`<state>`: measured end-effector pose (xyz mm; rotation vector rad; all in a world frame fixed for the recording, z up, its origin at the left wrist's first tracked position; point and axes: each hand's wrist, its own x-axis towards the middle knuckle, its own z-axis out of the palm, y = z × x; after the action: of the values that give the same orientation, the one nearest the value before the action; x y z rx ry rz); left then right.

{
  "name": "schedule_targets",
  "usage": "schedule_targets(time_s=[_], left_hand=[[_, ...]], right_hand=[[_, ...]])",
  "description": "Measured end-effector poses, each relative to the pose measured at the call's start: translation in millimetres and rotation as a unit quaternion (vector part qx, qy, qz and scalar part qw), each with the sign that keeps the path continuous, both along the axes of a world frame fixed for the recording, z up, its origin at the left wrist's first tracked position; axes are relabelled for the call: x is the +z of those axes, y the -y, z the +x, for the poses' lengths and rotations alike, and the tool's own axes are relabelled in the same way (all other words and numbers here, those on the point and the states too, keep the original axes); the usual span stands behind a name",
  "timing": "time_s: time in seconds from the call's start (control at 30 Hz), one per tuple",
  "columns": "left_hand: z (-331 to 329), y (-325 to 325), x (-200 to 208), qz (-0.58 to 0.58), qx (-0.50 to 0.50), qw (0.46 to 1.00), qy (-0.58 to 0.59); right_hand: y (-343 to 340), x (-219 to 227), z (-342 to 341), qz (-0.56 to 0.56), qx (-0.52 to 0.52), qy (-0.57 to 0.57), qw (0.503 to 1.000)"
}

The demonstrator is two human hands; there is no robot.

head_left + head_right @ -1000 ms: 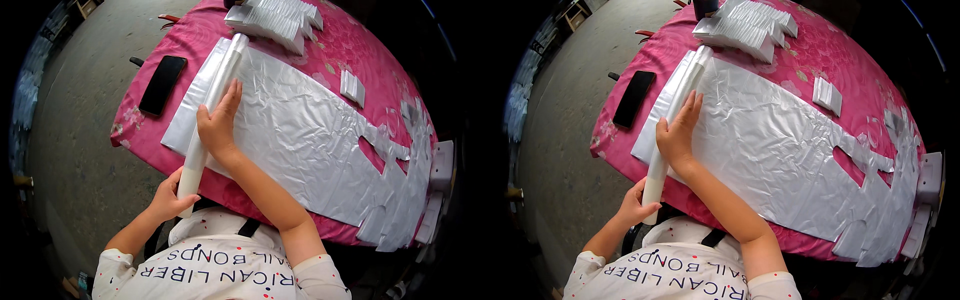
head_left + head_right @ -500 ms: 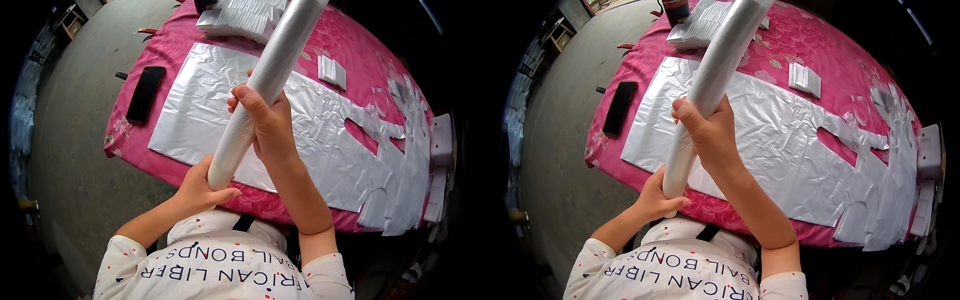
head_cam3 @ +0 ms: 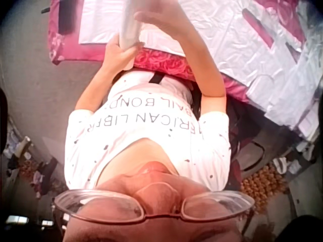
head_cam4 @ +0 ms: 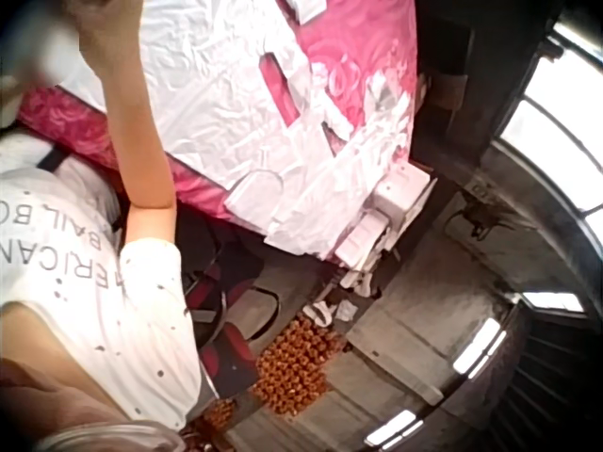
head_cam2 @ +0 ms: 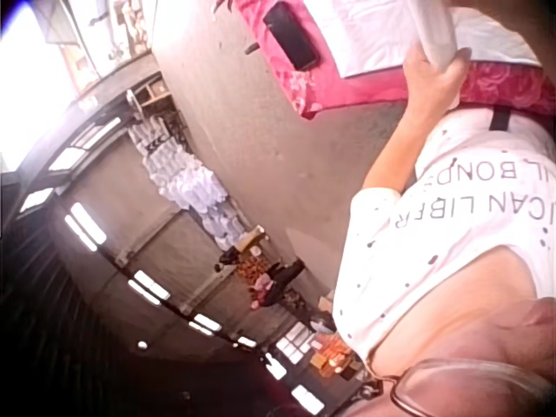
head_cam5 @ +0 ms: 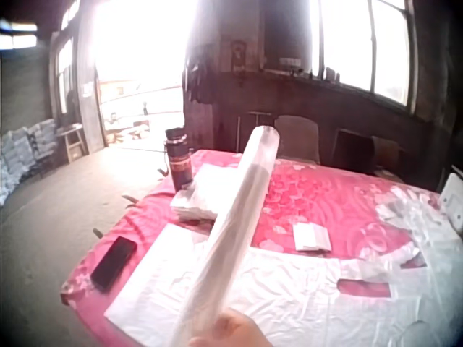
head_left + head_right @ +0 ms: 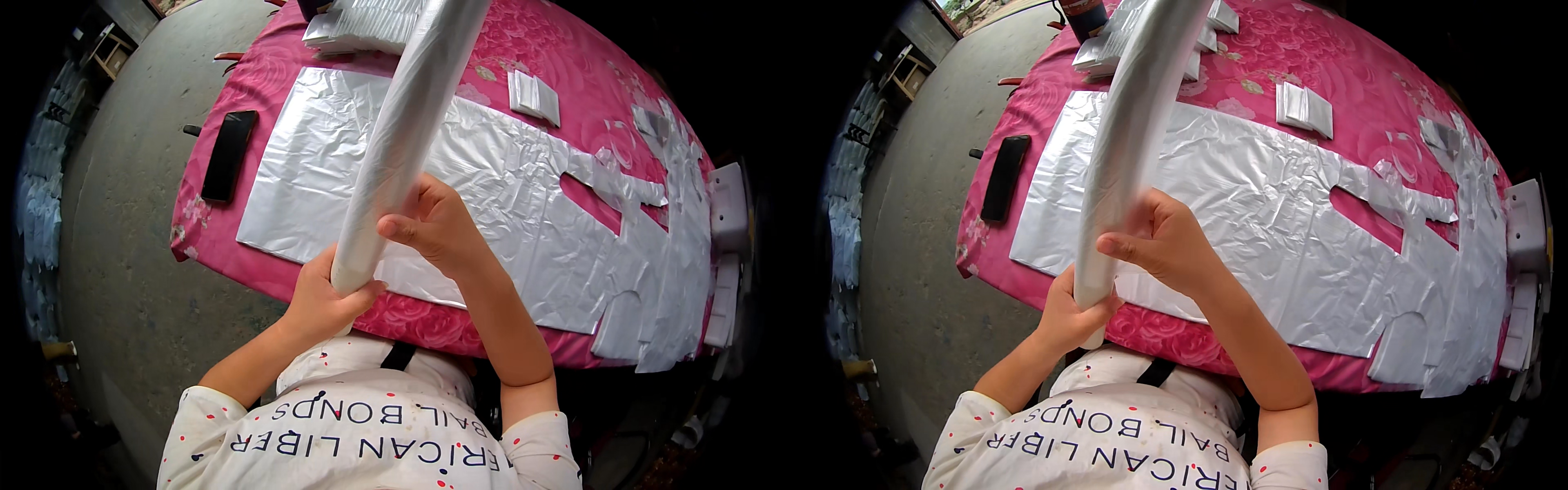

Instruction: The person unrolls a plastic wrap roll on a table, places small white rectangular items onto the film, folds the wrap around each item, and stacks the wrapped units. The process repeats with multiple items, and the wrapped stack grows on the table.

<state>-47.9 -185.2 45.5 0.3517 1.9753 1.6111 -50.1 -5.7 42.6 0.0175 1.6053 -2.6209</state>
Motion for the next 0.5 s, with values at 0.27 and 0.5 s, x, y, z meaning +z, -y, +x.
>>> schedule_targets(time_s=[0.27,0.5], left_hand=[[-3,-1,-5,0.014,-0.026,0.999,0.044],[0,-2,-7,0.078,-0.043,0.978,0.187]], right_hand=[[-16,-24,24,-0.056,-0.007,0.042,0.998],[-9,-20,28,-0.027,-0.004,0.078,0.997]])
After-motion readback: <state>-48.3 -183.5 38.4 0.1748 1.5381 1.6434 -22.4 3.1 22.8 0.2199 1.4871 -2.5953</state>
